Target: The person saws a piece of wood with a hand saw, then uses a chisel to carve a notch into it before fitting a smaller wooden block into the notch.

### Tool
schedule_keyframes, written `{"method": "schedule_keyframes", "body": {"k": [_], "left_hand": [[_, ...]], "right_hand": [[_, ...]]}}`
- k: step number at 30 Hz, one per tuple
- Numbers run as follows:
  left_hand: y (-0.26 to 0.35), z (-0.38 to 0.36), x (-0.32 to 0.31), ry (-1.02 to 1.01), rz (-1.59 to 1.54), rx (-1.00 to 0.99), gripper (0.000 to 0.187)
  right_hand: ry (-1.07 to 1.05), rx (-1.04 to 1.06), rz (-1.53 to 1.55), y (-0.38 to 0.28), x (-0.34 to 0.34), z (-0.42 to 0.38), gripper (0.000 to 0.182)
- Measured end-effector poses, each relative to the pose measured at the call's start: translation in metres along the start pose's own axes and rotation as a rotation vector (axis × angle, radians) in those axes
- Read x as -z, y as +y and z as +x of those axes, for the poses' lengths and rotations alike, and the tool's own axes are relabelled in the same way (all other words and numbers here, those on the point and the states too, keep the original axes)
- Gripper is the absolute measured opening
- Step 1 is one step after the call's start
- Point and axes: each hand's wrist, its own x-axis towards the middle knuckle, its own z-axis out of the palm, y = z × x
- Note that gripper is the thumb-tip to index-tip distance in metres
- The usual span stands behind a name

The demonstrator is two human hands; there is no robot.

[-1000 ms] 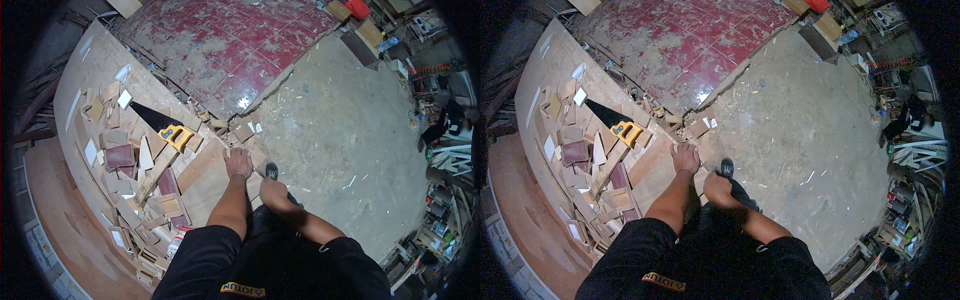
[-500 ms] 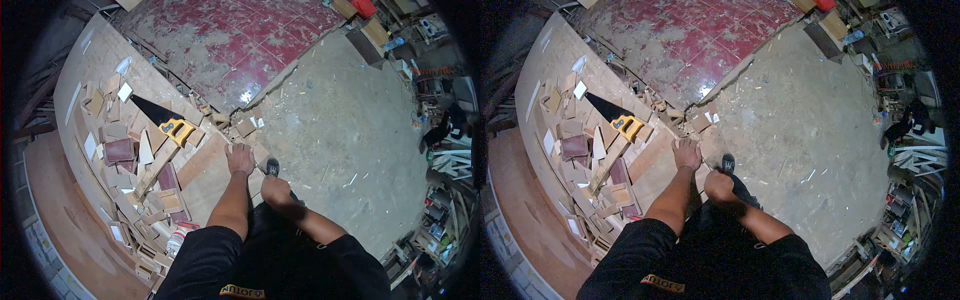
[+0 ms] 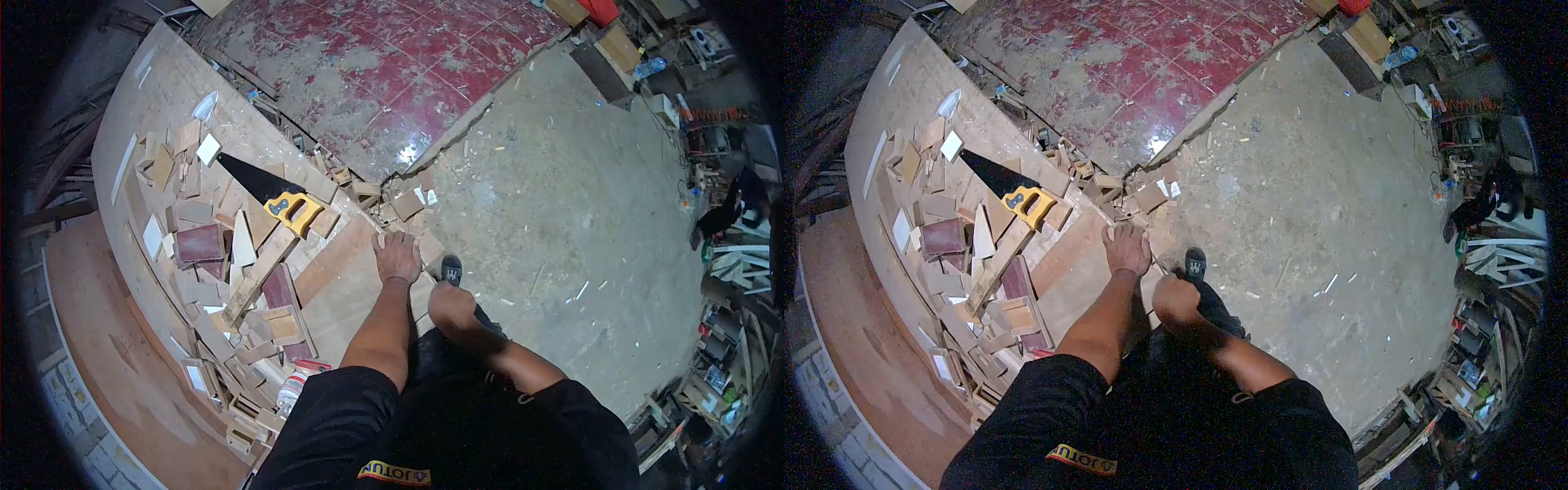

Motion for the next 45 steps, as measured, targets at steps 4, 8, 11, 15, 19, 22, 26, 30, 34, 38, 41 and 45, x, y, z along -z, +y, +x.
{"method": "schedule_keyframes", "body": {"k": [4,8,11,15,19,22,26,30,34,38,41,45], "left_hand": [[-0.002,0.001,-0.002,-0.037,-0.019,0.012,0.030],[0.000,0.000,-0.002,0.017,-0.043,-0.005,0.029],[-0.001,0.000,-0.001,0.014,0.001,-0.007,0.027],[0.000,0.000,-0.002,-0.009,-0.030,0.008,0.027],[-0.001,0.000,-0.005,0.021,-0.002,0.004,0.027],[-0.001,0.001,-0.001,-0.035,-0.011,0.012,0.028],[-0.001,0.003,-0.001,-0.017,0.028,0.008,0.028],[0.000,-0.001,0.000,-0.014,0.001,-0.003,0.028],[-0.001,0.000,0.000,0.014,-0.046,-0.001,0.027],[-0.001,0.000,-0.004,0.036,-0.048,0.005,0.026],[0.000,-0.002,0.000,-0.008,-0.019,0.000,0.026],[-0.002,0.000,0.000,0.003,-0.026,0.003,0.025]], "right_hand": [[0.074,0.050,-0.006,-0.008,-0.037,0.058,0.022],[0.125,0.114,-0.011,0.019,-0.059,0.060,0.021],[-0.025,-0.021,0.020,0.009,-0.003,-0.012,0.024],[0.025,0.040,-0.063,0.013,-0.027,0.005,0.025],[0.051,-0.014,0.090,-0.006,-0.032,0.054,0.026],[0.067,0.046,0.077,-0.003,-0.034,0.063,0.028],[0.086,0.106,0.054,0.012,-0.041,0.052,0.028],[0.036,-0.035,0.047,0.030,-0.034,0.002,0.023],[0.402,0.306,-0.175,0.061,-0.041,-0.036,0.011],[0.554,0.361,-0.255,0.061,-0.045,-0.036,0.007],[0.442,0.276,-0.206,0.051,-0.051,-0.019,0.009],[0.235,0.189,-0.056,0.036,-0.044,-0.003,0.014]]}}
